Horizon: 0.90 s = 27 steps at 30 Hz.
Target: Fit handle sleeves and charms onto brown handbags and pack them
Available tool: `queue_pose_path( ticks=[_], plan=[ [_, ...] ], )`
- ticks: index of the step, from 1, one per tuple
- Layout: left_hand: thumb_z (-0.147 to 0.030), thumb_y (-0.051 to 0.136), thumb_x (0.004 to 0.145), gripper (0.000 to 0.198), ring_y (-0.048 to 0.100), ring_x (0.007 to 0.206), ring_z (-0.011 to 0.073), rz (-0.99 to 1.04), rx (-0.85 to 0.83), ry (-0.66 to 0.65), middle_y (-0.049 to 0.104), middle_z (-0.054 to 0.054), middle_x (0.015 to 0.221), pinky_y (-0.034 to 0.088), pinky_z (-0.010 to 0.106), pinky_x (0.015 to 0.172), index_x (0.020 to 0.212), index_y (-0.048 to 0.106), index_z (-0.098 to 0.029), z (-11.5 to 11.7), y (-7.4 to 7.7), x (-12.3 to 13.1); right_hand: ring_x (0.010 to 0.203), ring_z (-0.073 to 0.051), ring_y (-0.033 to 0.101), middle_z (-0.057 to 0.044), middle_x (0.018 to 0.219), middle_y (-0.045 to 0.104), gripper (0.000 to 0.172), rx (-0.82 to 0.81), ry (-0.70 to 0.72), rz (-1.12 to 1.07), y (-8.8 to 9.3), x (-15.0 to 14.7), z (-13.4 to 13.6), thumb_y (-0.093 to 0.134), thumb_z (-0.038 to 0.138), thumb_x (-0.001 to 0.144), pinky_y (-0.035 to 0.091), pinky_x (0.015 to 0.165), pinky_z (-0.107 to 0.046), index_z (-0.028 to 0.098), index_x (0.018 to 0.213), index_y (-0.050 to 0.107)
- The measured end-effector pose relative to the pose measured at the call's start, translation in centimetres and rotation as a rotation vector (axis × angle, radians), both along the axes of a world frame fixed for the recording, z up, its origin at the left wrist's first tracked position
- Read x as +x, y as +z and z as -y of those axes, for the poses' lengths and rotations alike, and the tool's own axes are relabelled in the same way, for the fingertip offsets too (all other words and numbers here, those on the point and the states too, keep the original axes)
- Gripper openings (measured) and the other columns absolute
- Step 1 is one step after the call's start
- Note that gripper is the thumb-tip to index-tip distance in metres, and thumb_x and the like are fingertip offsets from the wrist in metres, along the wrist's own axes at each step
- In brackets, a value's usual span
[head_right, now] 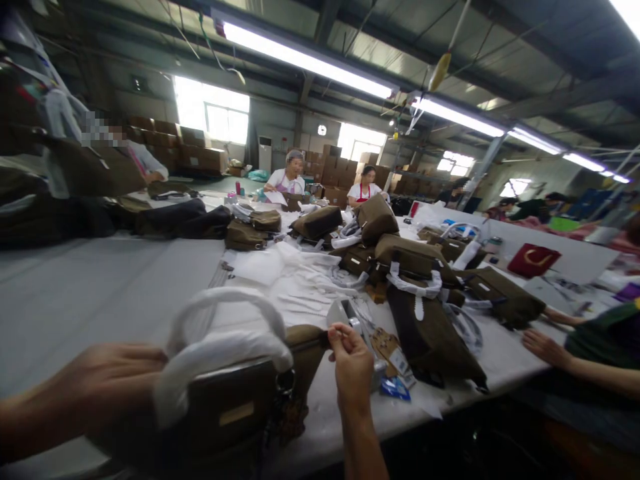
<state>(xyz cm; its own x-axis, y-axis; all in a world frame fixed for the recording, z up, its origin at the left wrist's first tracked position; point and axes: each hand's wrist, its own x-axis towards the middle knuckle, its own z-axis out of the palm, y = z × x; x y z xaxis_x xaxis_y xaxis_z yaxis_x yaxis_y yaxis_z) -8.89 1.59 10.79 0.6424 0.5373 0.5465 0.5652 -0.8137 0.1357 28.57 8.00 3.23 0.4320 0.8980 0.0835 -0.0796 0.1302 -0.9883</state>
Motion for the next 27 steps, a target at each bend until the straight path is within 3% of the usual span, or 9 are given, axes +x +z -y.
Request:
queue_pose_path(
  ticks=[3,8,10,12,15,17,19,23,27],
  plan=[
    [-0.012,0.05,0.101,0.03,0.073,0.071,0.0107,0.027,-0.005,-0.004,0.081,-0.003,0.093,0.055,0.017,0.067,0.115,0.07,-0.031,1.2,-0.1,-2.6,0.059,-0.016,0.063,-0.006,0.07,0.074,0.061,-0.025,-0.047,0.049,-0.2,1.4,-0.2,0.091,0.06,0.056,0.045,0.046,-0.021,0.013,0.092,0.076],
    [-0.009,0.052,0.096,0.039,0.076,0.078,0.0094,0.13,-0.01,0.139,0.082,-0.007,0.095,0.055,0.014,0.073,0.113,0.073,-0.037,1.7,-1.3,-4.6,0.059,-0.018,0.066,-0.006,0.072,0.075,0.055,-0.033,0.063,0.137,-0.5,1.3,-0.5,0.086,0.058,0.068,0.05,0.049,-0.025,0.014,0.098,0.077],
    [-0.014,0.058,0.095,0.033,0.076,0.073,0.0087,0.188,-0.058,0.215,0.081,-0.01,0.09,0.054,0.013,0.069,0.107,0.076,-0.039,1.4,-1.8,-4.8,0.07,-0.022,0.072,-0.009,0.083,0.078,0.056,-0.019,0.114,0.151,-0.6,1.0,-0.3,0.083,0.06,0.072,0.057,0.057,-0.029,0.015,0.104,0.077],
    [-0.02,0.063,0.094,0.027,0.076,0.071,0.009,0.216,-0.113,0.278,0.081,-0.011,0.087,0.055,0.012,0.067,0.103,0.079,-0.041,1.2,-2.3,-4.9,0.093,-0.028,0.075,-0.013,0.106,0.079,0.058,0.022,0.122,0.201,-0.6,0.8,0.4,0.077,0.061,0.079,0.062,0.074,-0.037,0.016,0.116,0.074],
    [-0.025,0.067,0.092,0.026,0.08,0.081,0.0116,0.217,-0.192,0.327,0.083,-0.012,0.096,0.058,0.013,0.076,0.105,0.08,-0.043,1.3,-2.8,-4.8,0.125,-0.034,0.064,-0.016,0.135,0.068,0.054,0.174,-0.032,0.447,-0.9,0.5,2.6,0.062,0.059,0.092,0.055,0.102,-0.05,0.019,0.128,0.069],
    [-0.029,0.066,0.092,0.022,0.08,0.086,0.0137,0.247,-0.239,0.373,0.083,-0.011,0.099,0.059,0.014,0.08,0.104,0.08,-0.041,1.8,-3.1,-4.6,0.132,-0.033,0.06,-0.013,0.14,0.066,0.042,0.337,-0.154,0.682,-1.2,-0.1,4.4,0.058,0.05,0.098,0.048,0.109,-0.052,0.021,0.126,0.069],
    [-0.036,0.066,0.093,0.018,0.08,0.087,0.016,0.297,-0.266,0.448,0.083,-0.008,0.099,0.06,0.016,0.08,0.101,0.081,-0.038,2.5,-3.4,-4.3,0.132,-0.029,0.06,-0.009,0.137,0.068,0.03,0.518,-0.167,0.875,-1.5,-0.9,5.7,0.059,0.038,0.101,0.048,0.11,-0.046,0.023,0.126,0.069],
    [-0.045,0.069,0.091,0.026,0.079,0.084,0.0182,0.33,-0.296,0.539,0.083,-0.002,0.099,0.06,0.02,0.076,0.112,0.078,-0.033,3.3,-3.7,-3.5,0.125,-0.027,0.065,-0.01,0.132,0.071,0.037,0.721,-0.068,1.07,-2.1,-2.8,6.4,0.061,0.029,0.101,0.054,0.102,-0.041,0.021,0.137,0.061],
    [-0.032,0.068,0.093,0.019,0.076,0.089,0.0169,0.261,-0.278,0.374,0.08,0.001,0.102,0.057,0.02,0.081,0.107,0.08,-0.03,3.0,-3.4,-3.2,0.112,-0.028,0.071,-0.008,0.118,0.077,0.034,0.863,-0.1,1.045,-2.5,-5.0,6.4,0.064,0.017,0.097,0.051,0.104,-0.047,0.024,0.13,0.064]
  ],
)
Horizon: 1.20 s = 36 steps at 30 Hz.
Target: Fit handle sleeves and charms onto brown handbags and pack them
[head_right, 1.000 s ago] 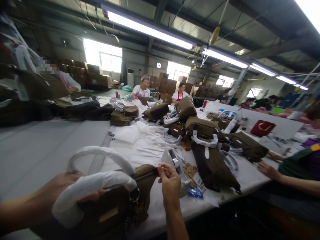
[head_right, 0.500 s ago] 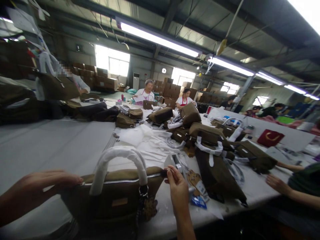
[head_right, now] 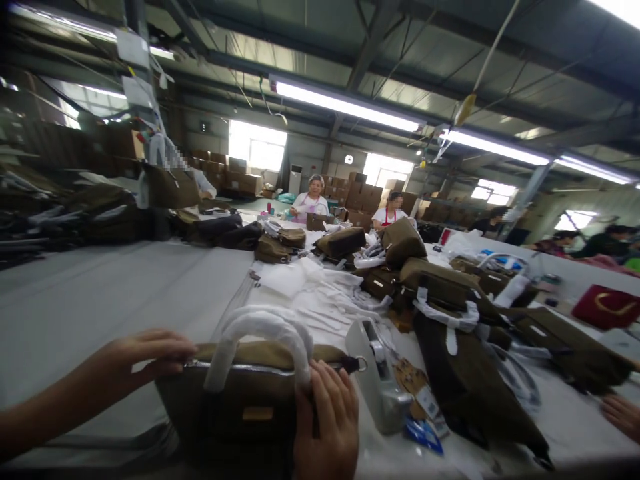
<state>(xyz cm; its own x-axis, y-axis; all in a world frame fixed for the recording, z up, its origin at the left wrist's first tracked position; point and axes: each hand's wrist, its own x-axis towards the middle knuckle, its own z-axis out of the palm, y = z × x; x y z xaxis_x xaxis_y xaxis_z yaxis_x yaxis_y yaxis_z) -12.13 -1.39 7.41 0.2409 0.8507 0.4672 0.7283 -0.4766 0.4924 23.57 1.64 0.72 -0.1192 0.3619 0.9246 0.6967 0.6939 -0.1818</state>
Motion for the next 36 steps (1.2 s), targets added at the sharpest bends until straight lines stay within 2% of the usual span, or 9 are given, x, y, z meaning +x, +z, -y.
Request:
queue_pose_path(
  ticks=[7,10,14,19,23,26,31,33,36],
  plan=[
    [-0.014,0.05,0.099,0.031,0.072,0.08,0.0135,-0.228,0.093,-0.107,0.076,0.003,0.095,0.054,0.018,0.071,0.1,0.079,-0.026,-0.7,1.7,0.5,0.103,-0.032,0.073,-0.014,0.118,0.075,0.053,-0.112,-0.051,-0.052,0.1,-3.4,-0.2,0.063,0.039,0.099,0.06,0.081,-0.044,0.023,0.148,0.049],
    [-0.002,0.037,0.097,0.048,0.073,0.097,0.017,-0.386,0.258,-0.077,0.078,0.004,0.105,0.057,0.022,0.084,0.106,0.076,-0.027,0.3,1.3,0.4,0.082,-0.029,0.075,-0.008,0.106,0.079,0.048,-0.262,-0.085,0.0,0.2,-3.6,-1.4,0.055,0.033,0.102,0.06,0.069,-0.04,0.023,0.149,0.05],
    [0.001,0.038,0.094,0.056,0.071,0.113,0.0171,-0.405,0.408,-0.03,0.078,-0.001,0.117,0.054,0.021,0.1,0.124,0.069,-0.033,1.8,-0.8,-0.6,0.085,-0.029,0.075,-0.007,0.104,0.079,0.046,-0.366,-0.041,0.002,0.2,-3.4,-2.6,0.052,0.023,0.1,0.06,0.073,-0.041,0.024,0.146,0.056],
    [-0.006,0.042,0.095,0.047,0.077,0.092,0.0145,-0.281,0.353,0.0,0.08,-0.005,0.105,0.057,0.015,0.079,0.112,0.072,-0.039,2.0,-1.3,-0.7,0.099,-0.029,0.075,-0.007,0.112,0.079,0.043,-0.454,0.048,-0.14,0.6,-3.0,-2.9,0.06,0.025,0.097,0.059,0.086,-0.04,0.024,0.14,0.063],
    [-0.037,0.058,0.099,0.023,0.078,0.087,0.0139,-0.18,0.354,0.084,0.079,-0.005,0.107,0.057,0.013,0.076,0.12,0.068,-0.04,1.7,1.1,2.5,0.104,-0.025,0.073,-0.007,0.111,0.077,0.028,-0.361,0.171,-0.324,1.6,-3.1,-2.6,0.067,0.028,0.095,0.057,0.091,-0.034,0.023,0.122,0.072],
    [-0.058,0.057,0.098,0.047,0.079,0.082,0.0147,-0.109,0.381,0.112,0.078,-0.001,0.114,0.06,0.015,0.075,0.139,0.056,-0.036,1.3,3.0,6.4,0.098,-0.023,0.071,-0.006,0.104,0.077,0.023,-0.228,0.226,-0.384,2.7,-3.6,-2.2,0.067,0.025,0.095,0.055,0.089,-0.032,0.024,0.117,0.074],
    [-0.045,0.057,0.102,0.028,0.079,0.084,0.0177,-0.097,0.563,0.054,0.08,0.001,0.112,0.061,0.022,0.082,0.125,0.066,-0.031,-0.1,3.8,10.1,0.093,-0.021,0.069,-0.006,0.096,0.076,0.018,-0.389,0.387,-0.41,4.4,-2.9,-2.0,0.061,0.029,0.1,0.052,0.085,-0.031,0.023,0.104,0.077],
    [-0.046,0.053,0.103,0.027,0.077,0.076,0.017,-0.019,0.408,-0.011,0.082,0.001,0.097,0.059,0.02,0.07,0.11,0.072,-0.028,-0.5,3.9,10.0,0.08,-0.019,0.065,-0.005,0.085,0.072,0.027,-0.577,0.558,-0.416,4.7,-1.9,-2.2,0.058,0.038,0.101,0.049,0.075,-0.028,0.02,0.091,0.076],
    [-0.058,0.043,0.103,0.049,0.065,0.057,0.0145,0.141,-0.199,-0.255,0.07,0.0,0.067,0.053,0.02,0.054,0.082,0.07,-0.022,-0.7,4.7,9.3,0.051,-0.013,0.047,0.001,0.055,0.051,0.053,-0.82,0.904,-0.623,4.4,-0.6,-3.0,0.053,0.058,0.1,0.041,0.054,-0.026,0.019,0.064,0.058]
  ],
)
